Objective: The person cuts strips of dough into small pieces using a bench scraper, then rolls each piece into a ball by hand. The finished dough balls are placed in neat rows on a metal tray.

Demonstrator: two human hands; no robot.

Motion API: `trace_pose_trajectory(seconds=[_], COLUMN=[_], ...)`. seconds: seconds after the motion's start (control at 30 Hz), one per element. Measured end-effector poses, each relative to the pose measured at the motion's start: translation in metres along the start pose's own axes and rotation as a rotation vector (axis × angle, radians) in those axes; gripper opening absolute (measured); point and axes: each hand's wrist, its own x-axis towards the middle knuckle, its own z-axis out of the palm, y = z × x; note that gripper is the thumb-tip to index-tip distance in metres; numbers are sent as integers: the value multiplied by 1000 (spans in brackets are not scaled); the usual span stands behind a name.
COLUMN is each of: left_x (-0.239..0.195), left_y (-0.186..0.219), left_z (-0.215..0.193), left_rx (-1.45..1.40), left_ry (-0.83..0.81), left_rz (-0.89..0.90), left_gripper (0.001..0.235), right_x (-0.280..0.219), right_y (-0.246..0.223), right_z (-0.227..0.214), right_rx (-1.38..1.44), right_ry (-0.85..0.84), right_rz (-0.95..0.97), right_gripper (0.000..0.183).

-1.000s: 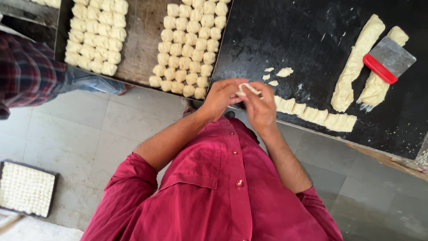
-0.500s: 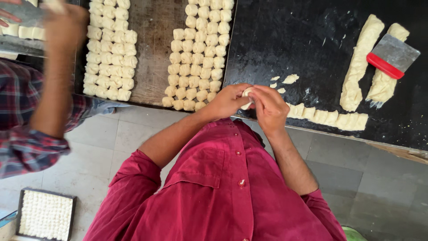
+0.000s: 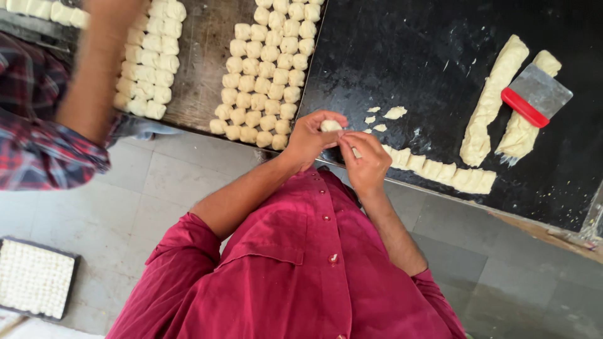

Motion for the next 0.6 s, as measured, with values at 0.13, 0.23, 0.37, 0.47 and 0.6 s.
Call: trace_pose_trajectory(seconds=[0.13, 0.23, 0.37, 0.47, 0.6], left_x=[-9, -19, -25, -31, -32], left_y=[-10, 3, 21, 27, 35], left_z=[-10, -19, -24, -28, -45], left_rx=[136, 262, 164, -30, 80], left_ry=[36, 61, 24, -68, 11], left_rz=[136, 161, 22, 6, -109], left_gripper=[33, 44, 55, 58, 44], right_x=[2, 16, 34, 20, 29], right_y=[24, 39, 48, 19, -4], right_z=[-39, -67, -26, 1, 27], right_rx=[574, 925, 305, 80, 166], right_ry=[-511, -720, -510, -336, -319], right_rz=[499, 459, 208, -169, -290], right_gripper=[9, 18, 19, 24, 20])
